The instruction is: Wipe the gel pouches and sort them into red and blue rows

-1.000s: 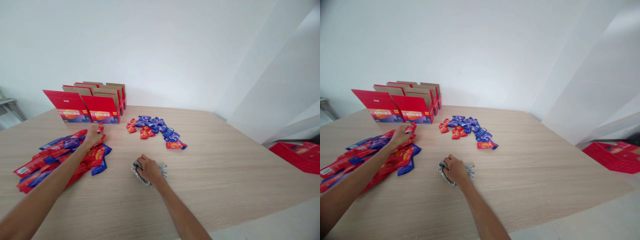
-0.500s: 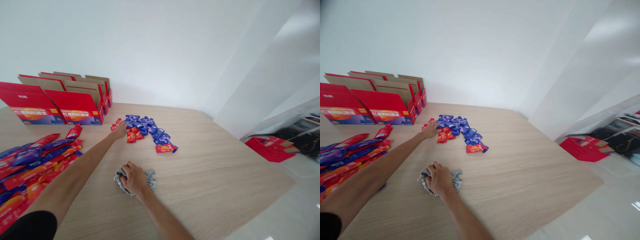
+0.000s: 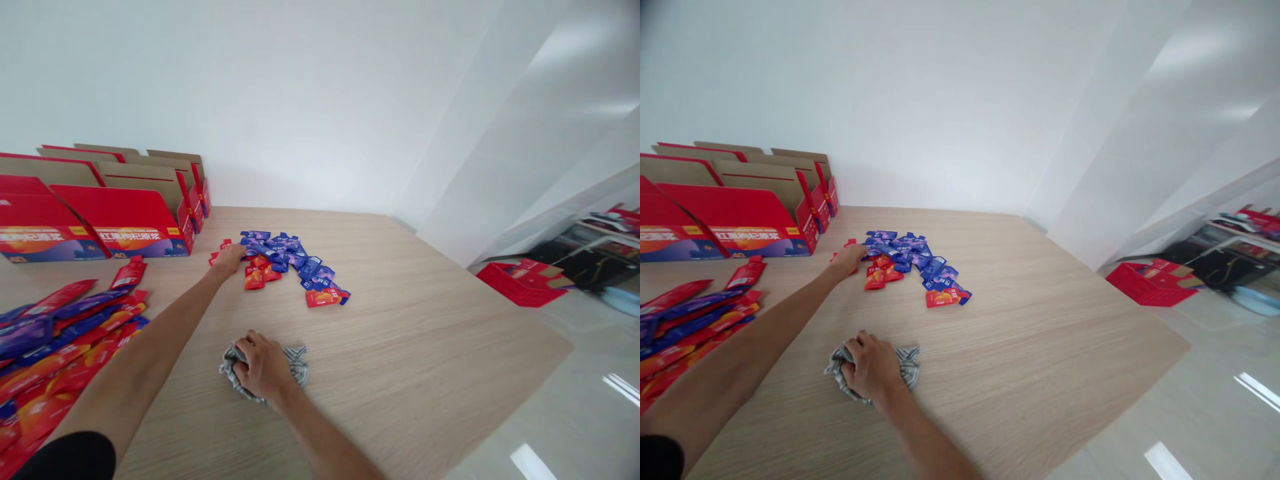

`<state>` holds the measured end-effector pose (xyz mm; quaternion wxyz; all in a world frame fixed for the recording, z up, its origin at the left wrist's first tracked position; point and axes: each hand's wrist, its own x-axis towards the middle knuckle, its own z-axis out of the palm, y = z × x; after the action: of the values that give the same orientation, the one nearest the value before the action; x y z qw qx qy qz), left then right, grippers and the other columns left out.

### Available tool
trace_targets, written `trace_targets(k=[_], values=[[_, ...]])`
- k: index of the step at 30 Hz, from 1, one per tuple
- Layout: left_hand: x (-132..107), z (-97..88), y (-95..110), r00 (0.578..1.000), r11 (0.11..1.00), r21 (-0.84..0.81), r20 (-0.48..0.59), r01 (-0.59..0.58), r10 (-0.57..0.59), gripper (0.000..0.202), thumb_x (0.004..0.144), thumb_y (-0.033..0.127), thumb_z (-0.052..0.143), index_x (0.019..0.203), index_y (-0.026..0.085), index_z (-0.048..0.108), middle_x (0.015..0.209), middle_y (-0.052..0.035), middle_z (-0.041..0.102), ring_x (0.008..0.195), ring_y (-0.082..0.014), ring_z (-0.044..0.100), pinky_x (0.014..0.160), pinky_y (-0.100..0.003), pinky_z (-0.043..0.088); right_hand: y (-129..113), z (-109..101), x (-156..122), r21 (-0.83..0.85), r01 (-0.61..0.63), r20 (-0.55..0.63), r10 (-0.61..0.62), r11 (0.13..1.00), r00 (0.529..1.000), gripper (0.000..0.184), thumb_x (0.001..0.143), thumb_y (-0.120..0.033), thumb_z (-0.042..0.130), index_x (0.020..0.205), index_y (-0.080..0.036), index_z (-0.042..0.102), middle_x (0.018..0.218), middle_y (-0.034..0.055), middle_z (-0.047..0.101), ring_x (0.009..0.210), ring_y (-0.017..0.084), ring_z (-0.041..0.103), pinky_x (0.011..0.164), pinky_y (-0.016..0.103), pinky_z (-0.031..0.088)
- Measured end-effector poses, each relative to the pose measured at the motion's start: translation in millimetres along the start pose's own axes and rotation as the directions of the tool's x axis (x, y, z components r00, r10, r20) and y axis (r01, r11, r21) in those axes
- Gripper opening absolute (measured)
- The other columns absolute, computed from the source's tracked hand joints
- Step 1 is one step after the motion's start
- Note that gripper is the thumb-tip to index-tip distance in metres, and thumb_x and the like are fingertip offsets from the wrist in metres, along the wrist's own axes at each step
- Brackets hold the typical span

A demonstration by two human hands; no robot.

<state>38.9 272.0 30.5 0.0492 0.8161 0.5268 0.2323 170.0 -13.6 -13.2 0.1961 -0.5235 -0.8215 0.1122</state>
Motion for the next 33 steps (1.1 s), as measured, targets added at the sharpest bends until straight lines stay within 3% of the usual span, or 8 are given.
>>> trace_targets(k=[7, 14, 17, 20, 23, 28, 31, 33], values=[[-58, -42.9, 25, 0.989, 1.000, 0.000, -0.149, 0.008, -0.008, 0.029, 0.099, 0.034, 0.044, 0.104, 0.020, 0.070, 0.117, -0.0136, 0.072, 0.114, -0.0280, 0.062, 0.099, -0.039, 0.049, -1, -4, 0, 0.114, -0.084, -0.046, 0.090, 0.990, 0.995, 0.026, 0.093, -0.026, 0.062, 0.119, -0.026, 0.060, 0.118, 0.0032, 0.067, 0.108, 0.020, 0.066, 0.085, 0.029, 0.052], [-152, -58.5, 34, 0.975, 0.932, -0.347, -0.219, -0.108, 0.032, 0.031, 0.096, 0.044, 0.048, 0.090, 0.021, 0.068, 0.094, -0.0091, 0.074, 0.088, -0.0223, 0.066, 0.084, -0.034, 0.053, 6, -3, -1, 0.249, -0.233, -0.225, 0.291, 0.940, 0.930, 0.059, 0.094, -0.022, 0.057, 0.150, -0.018, 0.040, 0.123, 0.0091, 0.068, 0.109, 0.023, 0.068, 0.096, 0.033, 0.051], [-189, -60.2, 41, 0.973, 0.878, -0.464, -0.232, -0.119, 0.009, 0.033, 0.094, 0.051, 0.052, 0.088, 0.022, 0.067, 0.090, -0.0073, 0.072, 0.083, -0.0211, 0.066, 0.082, -0.033, 0.053, 7, -1, -3, 0.201, -0.224, -0.255, 0.272, 0.954, 0.928, 0.058, 0.099, -0.028, 0.055, 0.154, -0.018, 0.038, 0.135, 0.0132, 0.063, 0.120, 0.025, 0.064, 0.098, 0.035, 0.050], [-217, -60.5, 44, 0.978, 0.825, -0.558, -0.206, -0.090, -0.032, 0.032, 0.091, 0.054, 0.057, 0.084, 0.024, 0.067, 0.086, -0.0059, 0.071, 0.081, -0.0209, 0.065, 0.081, -0.033, 0.053, 7, -1, -5, 0.157, -0.210, -0.246, 0.244, 0.965, 0.938, 0.045, 0.102, -0.031, 0.054, 0.145, -0.021, 0.052, 0.132, 0.0117, 0.064, 0.116, 0.024, 0.066, 0.093, 0.032, 0.051], [-234, -60.2, 45, 0.978, 0.770, -0.635, -0.192, -0.063, -0.079, 0.031, 0.088, 0.054, 0.062, 0.082, 0.024, 0.069, 0.082, -0.0054, 0.070, 0.080, -0.0213, 0.064, 0.079, -0.032, 0.052, 6, -2, -8, 0.128, -0.208, -0.225, 0.233, 0.970, 0.946, 0.031, 0.103, -0.030, 0.054, 0.130, -0.022, 0.064, 0.119, 0.0077, 0.067, 0.102, 0.021, 0.069, 0.085, 0.028, 0.051], [-242, -55.3, 47, 0.964, 0.677, -0.736, -0.188, -0.010, -0.189, 0.031, 0.084, 0.055, 0.067, 0.083, 0.024, 0.067, 0.085, -0.0058, 0.068, 0.086, -0.0225, 0.065, 0.084, -0.034, 0.053, 5, -2, -10, 0.149, -0.174, -0.259, 0.208, 0.973, 0.943, 0.025, 0.101, -0.027, 0.057, 0.124, -0.023, 0.067, 0.114, 0.0050, 0.067, 0.102, 0.019, 0.068, 0.083, 0.025, 0.049], [-246, -39.8, 53, 0.900, 0.566, -0.824, -0.236, 0.015, -0.368, 0.036, 0.085, 0.053, 0.068, 0.109, 0.027, 0.062, 0.114, -0.0089, 0.067, 0.108, -0.0232, 0.065, 0.093, -0.035, 0.054, 5, -1, -10, 0.217, -0.141, -0.313, 0.206, 0.966, 0.927, 0.020, 0.101, -0.027, 0.056, 0.115, -0.022, 0.069, 0.108, 0.0041, 0.067, 0.100, 0.018, 0.067, 0.085, 0.025, 0.048], [-252, -23.5, 59, 0.833, 0.429, -0.898, -0.161, 0.100, -0.530, 0.052, 0.085, 0.054, 0.068, 0.128, 0.030, 0.051, 0.127, -0.0104, 0.062, 0.118, -0.0235, 0.064, 0.096, -0.038, 0.055, 5, 0, -10, 0.269, -0.116, -0.349, 0.209, 0.956, 0.913, 0.018, 0.101, -0.028, 0.055, 0.109, -0.021, 0.069, 0.103, 0.0040, 0.067, 0.097, 0.018, 0.067, 0.084, 0.026, 0.048]])
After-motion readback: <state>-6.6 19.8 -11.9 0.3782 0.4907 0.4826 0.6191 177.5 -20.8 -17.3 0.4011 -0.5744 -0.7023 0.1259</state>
